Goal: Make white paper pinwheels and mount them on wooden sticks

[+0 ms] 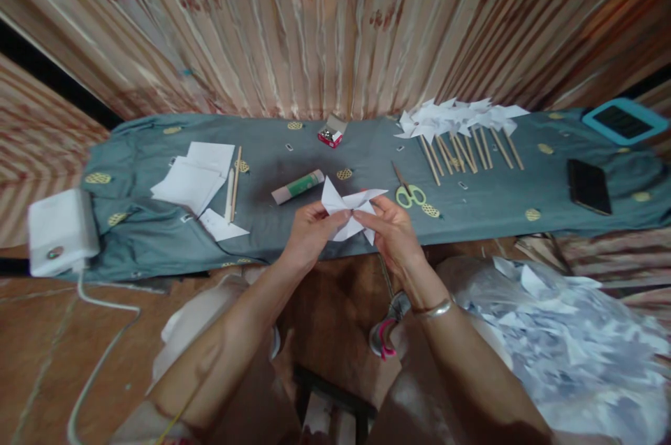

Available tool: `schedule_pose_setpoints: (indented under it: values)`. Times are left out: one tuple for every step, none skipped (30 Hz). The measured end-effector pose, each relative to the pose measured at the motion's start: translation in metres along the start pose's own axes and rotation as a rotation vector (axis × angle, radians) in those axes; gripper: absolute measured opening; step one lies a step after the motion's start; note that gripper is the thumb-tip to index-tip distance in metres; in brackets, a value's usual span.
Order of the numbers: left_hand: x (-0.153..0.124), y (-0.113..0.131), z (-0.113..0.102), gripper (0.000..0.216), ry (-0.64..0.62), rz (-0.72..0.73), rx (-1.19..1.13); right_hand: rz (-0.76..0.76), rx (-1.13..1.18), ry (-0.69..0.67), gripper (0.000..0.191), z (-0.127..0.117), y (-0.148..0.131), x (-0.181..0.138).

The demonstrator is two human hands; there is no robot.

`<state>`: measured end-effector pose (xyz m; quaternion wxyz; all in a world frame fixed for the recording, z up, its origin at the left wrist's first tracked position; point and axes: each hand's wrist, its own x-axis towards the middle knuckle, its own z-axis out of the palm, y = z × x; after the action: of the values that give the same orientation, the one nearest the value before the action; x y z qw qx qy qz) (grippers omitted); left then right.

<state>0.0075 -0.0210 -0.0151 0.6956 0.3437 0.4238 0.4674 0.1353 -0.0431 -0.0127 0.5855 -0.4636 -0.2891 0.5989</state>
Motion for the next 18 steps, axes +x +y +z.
schedule_pose_setpoints:
  values:
    - [0.0001,-0.0004,0.0000,0.029,0.003,0.002,0.011,-0.004,0.000,-0.004,0.046,-0.0003,0.0006,0.0002]
    - [0.0001,-0.0007,-0.0001,0.029,0.006,0.005,0.019,-0.007,-0.001,-0.009,0.046,-0.0007,0.0011,0.0003]
    - [0.0001,-0.0009,-0.0003,0.029,0.008,0.008,0.024,-0.008,-0.003,-0.014,0.045,-0.0011,0.0013,0.0004]
    - [0.0000,-0.0010,-0.0005,0.029,0.007,0.010,0.025,-0.009,-0.002,-0.016,0.045,-0.0015,0.0014,0.0004]
    - [-0.0001,-0.0010,-0.0007,0.029,0.005,0.011,0.026,-0.011,0.001,-0.017,0.045,-0.0018,0.0013,0.0004]
    - [-0.0004,-0.0008,-0.0008,0.029,0.001,0.012,0.026,-0.010,0.005,-0.015,0.045,-0.0020,0.0012,0.0003]
    - [-0.0008,-0.0005,-0.0009,0.028,-0.002,0.013,0.028,-0.008,0.008,-0.011,0.045,-0.0021,0.0011,0.0003]
    - [-0.0012,-0.0002,-0.0010,0.028,-0.005,0.014,0.030,-0.005,0.009,-0.008,0.046,-0.0021,0.0011,0.0002]
    - [-0.0016,0.0002,-0.0010,0.027,-0.007,0.014,0.031,-0.004,0.008,-0.004,0.046,-0.0021,0.0011,0.0002]
    - [-0.0019,0.0005,-0.0011,0.027,-0.008,0.015,0.032,-0.003,0.005,-0.002,0.045,-0.0021,0.0013,0.0002]
    - [-0.0021,0.0006,-0.0011,0.026,-0.006,0.018,0.032,-0.003,0.001,-0.001,0.044,-0.0020,0.0016,0.0002]
    - [-0.0021,0.0006,-0.0013,0.026,-0.005,0.022,0.033,-0.005,-0.001,0.000,0.043,-0.0019,0.0019,0.0002]
    - [-0.0020,0.0004,-0.0015,0.027,-0.003,0.027,0.036,-0.007,-0.001,0.003,0.041,-0.0017,0.0022,0.0003]
    - [-0.0018,0.0001,-0.0017,0.027,-0.002,0.032,0.040,-0.007,-0.001,0.004,0.041,-0.0015,0.0025,0.0003]
    - [-0.0015,-0.0003,-0.0020,0.028,-0.002,0.037,0.044,-0.005,0.001,0.004,0.041,-0.0012,0.0027,0.0004]
    - [-0.0013,-0.0008,-0.0023,0.029,-0.002,0.039,0.049,-0.003,0.003,0.003,0.042,-0.0009,0.0028,0.0004]
    - [-0.0010,-0.0012,-0.0027,0.029,-0.001,0.040,0.053,-0.002,0.005,0.001,0.042,-0.0005,0.0029,0.0005]
    - [-0.0008,-0.0016,-0.0030,0.030,0.003,0.042,0.056,0.001,0.006,0.001,0.043,-0.0001,0.0030,0.0005]
